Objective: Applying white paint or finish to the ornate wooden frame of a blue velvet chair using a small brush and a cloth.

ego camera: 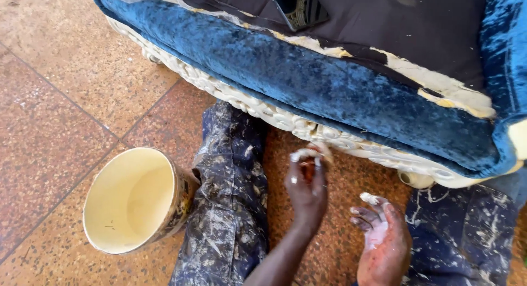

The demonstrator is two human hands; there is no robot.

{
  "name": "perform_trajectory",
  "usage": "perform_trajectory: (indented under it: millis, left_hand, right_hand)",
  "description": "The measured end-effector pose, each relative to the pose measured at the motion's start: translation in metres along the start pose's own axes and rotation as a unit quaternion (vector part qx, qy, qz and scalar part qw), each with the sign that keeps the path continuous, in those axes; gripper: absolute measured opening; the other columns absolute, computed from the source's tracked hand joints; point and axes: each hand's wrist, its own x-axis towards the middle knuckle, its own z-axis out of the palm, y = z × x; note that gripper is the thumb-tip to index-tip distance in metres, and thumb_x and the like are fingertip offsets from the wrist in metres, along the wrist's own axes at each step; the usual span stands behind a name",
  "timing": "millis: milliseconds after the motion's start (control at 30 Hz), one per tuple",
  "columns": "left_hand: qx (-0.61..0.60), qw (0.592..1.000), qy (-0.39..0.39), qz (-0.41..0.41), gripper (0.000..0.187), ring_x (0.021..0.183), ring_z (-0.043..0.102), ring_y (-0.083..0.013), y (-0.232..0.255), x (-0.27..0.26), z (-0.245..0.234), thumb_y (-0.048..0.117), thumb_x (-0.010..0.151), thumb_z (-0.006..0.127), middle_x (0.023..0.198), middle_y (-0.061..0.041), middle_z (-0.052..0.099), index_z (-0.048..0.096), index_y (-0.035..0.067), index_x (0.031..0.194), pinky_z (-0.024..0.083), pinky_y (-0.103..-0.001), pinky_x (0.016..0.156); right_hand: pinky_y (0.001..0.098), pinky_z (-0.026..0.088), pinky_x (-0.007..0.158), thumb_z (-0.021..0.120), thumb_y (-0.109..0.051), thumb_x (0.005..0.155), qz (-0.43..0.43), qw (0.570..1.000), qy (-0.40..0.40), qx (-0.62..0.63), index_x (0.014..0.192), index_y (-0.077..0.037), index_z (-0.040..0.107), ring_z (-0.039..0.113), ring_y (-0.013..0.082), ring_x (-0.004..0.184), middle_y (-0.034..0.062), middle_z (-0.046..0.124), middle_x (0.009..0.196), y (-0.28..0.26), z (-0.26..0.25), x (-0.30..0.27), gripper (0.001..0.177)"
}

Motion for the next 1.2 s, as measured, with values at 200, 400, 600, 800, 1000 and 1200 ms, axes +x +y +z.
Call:
perform_trajectory:
  millis: [200,400,600,800,1000,1200]
  left_hand:
    - [0.102,0.983,0.092,-0.121,0.04,0.097,0.071,-0.0227,-0.028,0.015,0.015,0.041,0.096,0.061,0.105,-0.011,0.072,0.067,0.006,0.115,0.066,-0.042,0.082]
    - [0.041,0.991,-0.129,0.02,0.019,0.08,0.071,-0.0213,-0.019,-0.024,0.026,-0.005,0.091,0.063,0.103,-0.012,0.066,0.066,0.0,0.109,0.064,-0.033,0.067]
    - [0.043,0.997,-0.064,0.028,0.028,0.073,0.072,-0.0213,0.003,-0.019,0.039,0.015,0.103,0.058,0.103,-0.015,0.072,0.048,0.006,0.128,0.063,-0.033,0.052]
    - [0.066,0.996,-0.039,0.043,0.021,0.071,0.068,-0.0185,0.015,-0.024,0.059,0.015,0.099,0.063,0.098,-0.014,0.067,0.072,0.002,0.113,0.064,-0.03,0.053]
    - [0.187,0.973,-0.103,0.089,0.033,0.074,0.067,-0.0265,0.028,-0.028,0.067,-0.003,0.091,0.062,0.109,-0.016,0.062,0.064,0.004,0.124,0.059,-0.039,0.057]
    - [0.339,0.889,-0.225,0.208,0.03,0.076,0.067,-0.025,0.027,-0.006,0.044,0.008,0.1,0.057,0.115,-0.014,0.06,0.063,0.007,0.129,0.065,-0.035,0.053]
  right_hand:
    - [0.0396,0.043,0.08,0.039,-0.021,0.103,0.063,0.998,0.009,-0.014,0.128,0.006,0.055,0.058,0.0279,0.097,0.0201,0.061,0.117,-0.021,0.039,-0.02,0.04]
    - [0.0403,0.043,0.081,0.04,-0.019,0.103,0.04,0.999,0.024,0.013,0.128,0.007,0.054,0.057,0.0299,0.099,0.0217,0.06,0.119,-0.031,0.017,-0.017,0.038]
    - [0.0378,0.044,0.082,0.039,-0.019,0.104,0.041,0.997,0.061,0.002,0.129,0.004,0.057,0.06,0.0279,0.098,0.0182,0.063,0.118,-0.039,-0.003,-0.016,0.038]
    - [0.0375,0.047,0.078,0.042,-0.019,0.103,0.012,0.998,0.053,0.026,0.127,0.007,0.059,0.06,0.0264,0.096,0.0183,0.064,0.116,-0.04,-0.006,-0.017,0.039]
    - [0.0386,0.045,0.084,0.038,-0.02,0.105,0.072,0.994,0.082,0.022,0.133,0.007,0.055,0.056,0.0255,0.1,0.0169,0.057,0.116,-0.051,-0.007,-0.022,0.042]
    - [0.0421,0.043,0.08,0.038,-0.016,0.105,0.057,0.995,0.059,0.064,0.129,0.006,0.053,0.054,0.0294,0.095,0.0202,0.056,0.119,-0.044,-0.004,-0.019,0.036]
